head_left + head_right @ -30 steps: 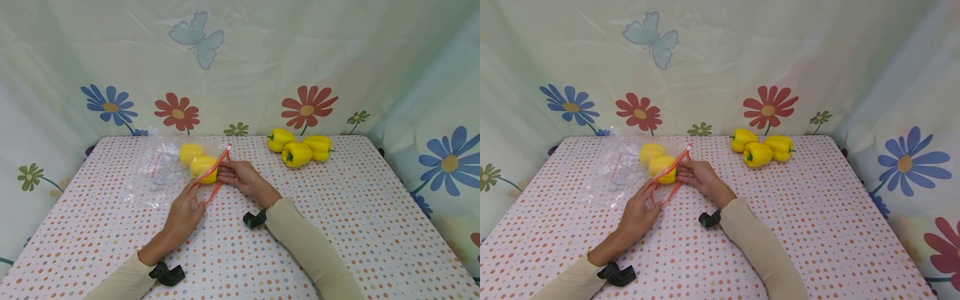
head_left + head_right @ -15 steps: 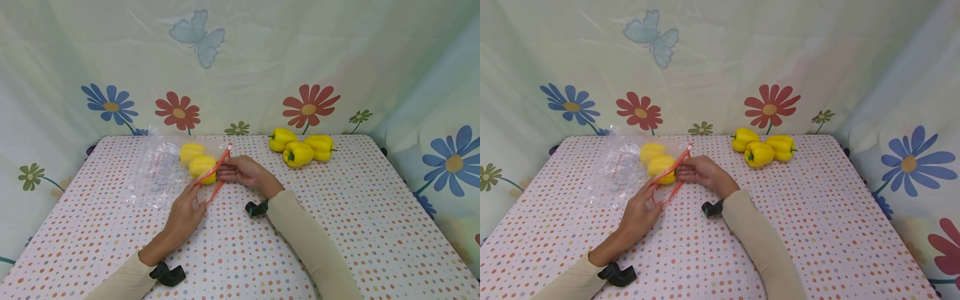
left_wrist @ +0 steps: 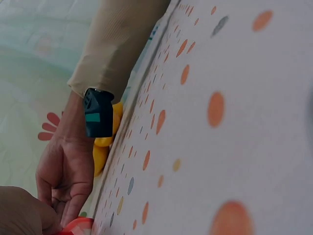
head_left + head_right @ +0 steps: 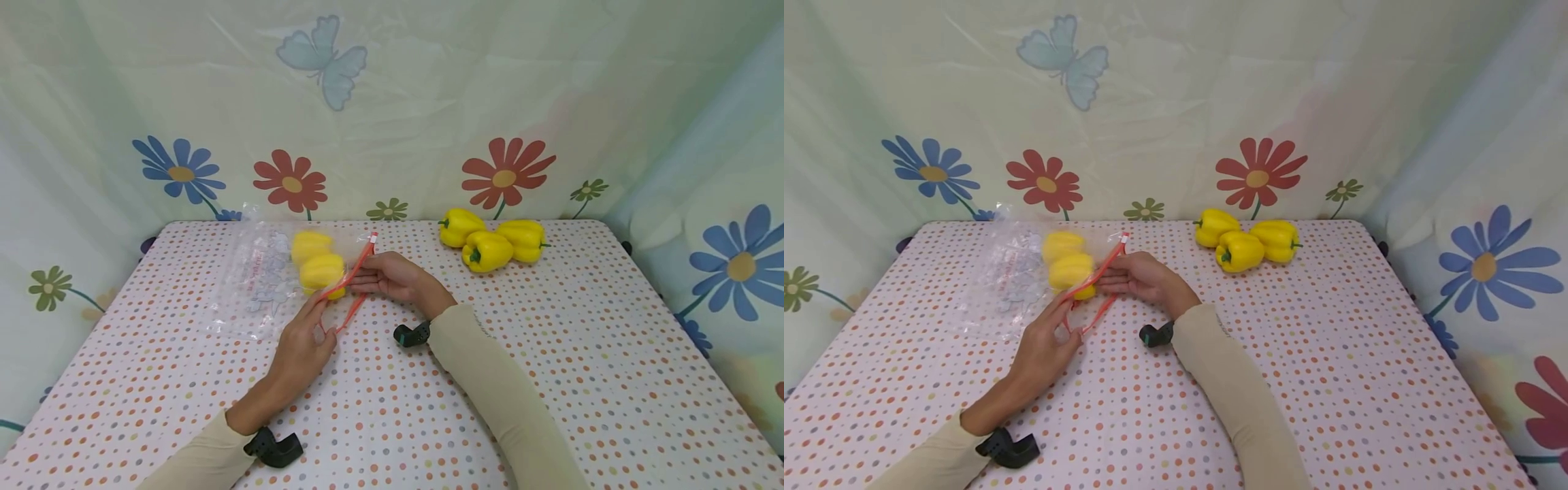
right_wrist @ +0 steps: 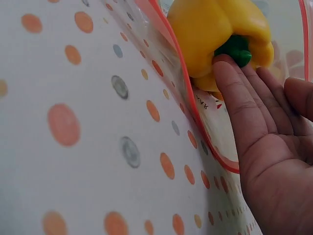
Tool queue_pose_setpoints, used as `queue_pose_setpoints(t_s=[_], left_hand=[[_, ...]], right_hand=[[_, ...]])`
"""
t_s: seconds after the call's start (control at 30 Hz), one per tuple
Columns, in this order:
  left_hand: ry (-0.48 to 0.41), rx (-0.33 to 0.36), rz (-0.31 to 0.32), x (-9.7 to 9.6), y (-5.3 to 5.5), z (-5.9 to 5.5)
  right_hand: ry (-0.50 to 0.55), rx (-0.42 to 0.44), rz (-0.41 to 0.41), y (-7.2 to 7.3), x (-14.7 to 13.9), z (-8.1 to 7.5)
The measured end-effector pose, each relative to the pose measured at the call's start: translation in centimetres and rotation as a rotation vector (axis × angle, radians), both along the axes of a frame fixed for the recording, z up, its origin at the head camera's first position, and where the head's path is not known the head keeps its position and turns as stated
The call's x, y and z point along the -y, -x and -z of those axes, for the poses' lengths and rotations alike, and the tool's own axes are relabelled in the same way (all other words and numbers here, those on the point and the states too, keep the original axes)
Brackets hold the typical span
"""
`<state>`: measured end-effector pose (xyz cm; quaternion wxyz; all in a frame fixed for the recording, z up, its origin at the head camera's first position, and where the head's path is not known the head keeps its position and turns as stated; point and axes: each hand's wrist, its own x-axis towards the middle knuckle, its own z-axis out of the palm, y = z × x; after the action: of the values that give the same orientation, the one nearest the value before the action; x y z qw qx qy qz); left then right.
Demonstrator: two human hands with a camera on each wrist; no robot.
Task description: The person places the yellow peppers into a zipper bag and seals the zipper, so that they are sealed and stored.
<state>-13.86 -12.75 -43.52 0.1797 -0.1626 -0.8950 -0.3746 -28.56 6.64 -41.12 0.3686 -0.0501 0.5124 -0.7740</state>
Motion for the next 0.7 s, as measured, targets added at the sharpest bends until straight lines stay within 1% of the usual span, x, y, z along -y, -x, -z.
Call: queue_pose_setpoints(t_s=[0.17,0.37,0.57,0.7], left_hand=[[0.002,0.008,-0.006,0.0,0.0,-0.1],[0.018,-0.003,-0.024,0.0,-0.1,-0.2],[0.003,-0.002,-0.013,0.0,-0.1,-0.1],[-0.002,-0.003,-0.008,-0.1,-0.1,-0.1]], right_hand=[[-0.034,0.012,0.007,0.3,0.3,-0.2],[-0.084,0.001,-0.016,0.8,0.8,-0.1],[-0.07,-0.041,-0.046,0.9,1.1,0.2],[-0.051,-0.047,-0.063,1.0,1.1,0.3]])
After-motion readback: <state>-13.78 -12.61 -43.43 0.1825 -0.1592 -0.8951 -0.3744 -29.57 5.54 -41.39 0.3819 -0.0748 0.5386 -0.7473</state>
